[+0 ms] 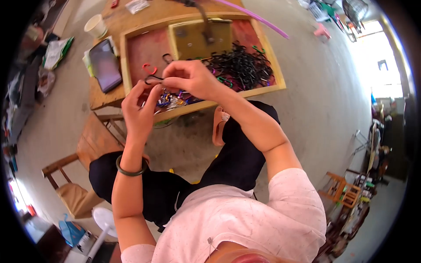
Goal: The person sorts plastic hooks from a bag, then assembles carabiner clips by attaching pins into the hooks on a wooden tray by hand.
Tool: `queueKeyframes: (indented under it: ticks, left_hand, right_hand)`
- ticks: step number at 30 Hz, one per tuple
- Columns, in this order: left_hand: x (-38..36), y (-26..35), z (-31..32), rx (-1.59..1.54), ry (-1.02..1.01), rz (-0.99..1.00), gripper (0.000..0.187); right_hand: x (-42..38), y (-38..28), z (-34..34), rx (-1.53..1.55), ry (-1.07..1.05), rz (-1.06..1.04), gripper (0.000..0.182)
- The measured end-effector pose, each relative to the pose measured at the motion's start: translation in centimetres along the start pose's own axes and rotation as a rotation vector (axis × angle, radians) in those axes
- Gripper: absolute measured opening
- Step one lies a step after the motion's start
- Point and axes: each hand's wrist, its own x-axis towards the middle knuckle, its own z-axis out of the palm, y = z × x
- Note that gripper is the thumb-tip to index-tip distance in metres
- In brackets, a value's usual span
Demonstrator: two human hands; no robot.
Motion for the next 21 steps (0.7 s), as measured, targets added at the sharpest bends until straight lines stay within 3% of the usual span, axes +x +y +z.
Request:
queueKeyframes:
  ticks: [5, 9, 12, 13, 15, 17, 19, 21]
  left_hand:
    - [0.2, -0.8, 0.1, 0.177, -0.027, 0.124, 0.010]
    - [-0.1, 0.7, 0.5, 0.363, -0.043, 0.229, 0.008]
    - [-0.3, 1.2, 0.6, 0.569, -0.072, 0.408, 0.006]
    - [-0.5, 1.8, 0.9, 0.598, -0.091, 0.437, 0.004]
    - [-0.8, 1.6, 0.9, 0.652, -0.138, 0.531, 0.004]
    - [-1.3, 1.3, 1.0, 0.680, -0.173, 0.596, 0.003]
    - [-1.9, 1.5, 0.9, 0.708, -0.191, 0.632, 0.003]
    - [-2.2, 1.3, 0.8, 0.729, -0.200, 0.650, 0.005]
  right_hand:
    - [-0.1, -0.3, 0.6, -0.026, 0.126, -0.082, 0.012]
    - [-1.5, -4.0, -0.5, -0.283, 0.288, -0.329, 0.010]
    - [-6.8, -8.4, -3.0, -0.284, 0.560, -0.496, 0.012]
    - [-9.3, -8.0, -4.3, -0.111, 0.619, -0.635, 0.014]
    - [-15.6, -7.2, -6.7, -0.215, 0.956, -0.552, 0.017]
    - [-22.4, -3.3, -10.8, -0.350, 1.150, -0.387, 0.015]
    - [-28.9, 2.5, -13.5, -0.374, 1.348, -0.043, 0.017]
    - [-35.9, 9.8, -15.4, -0.460, 1.385, 0.285, 0.019]
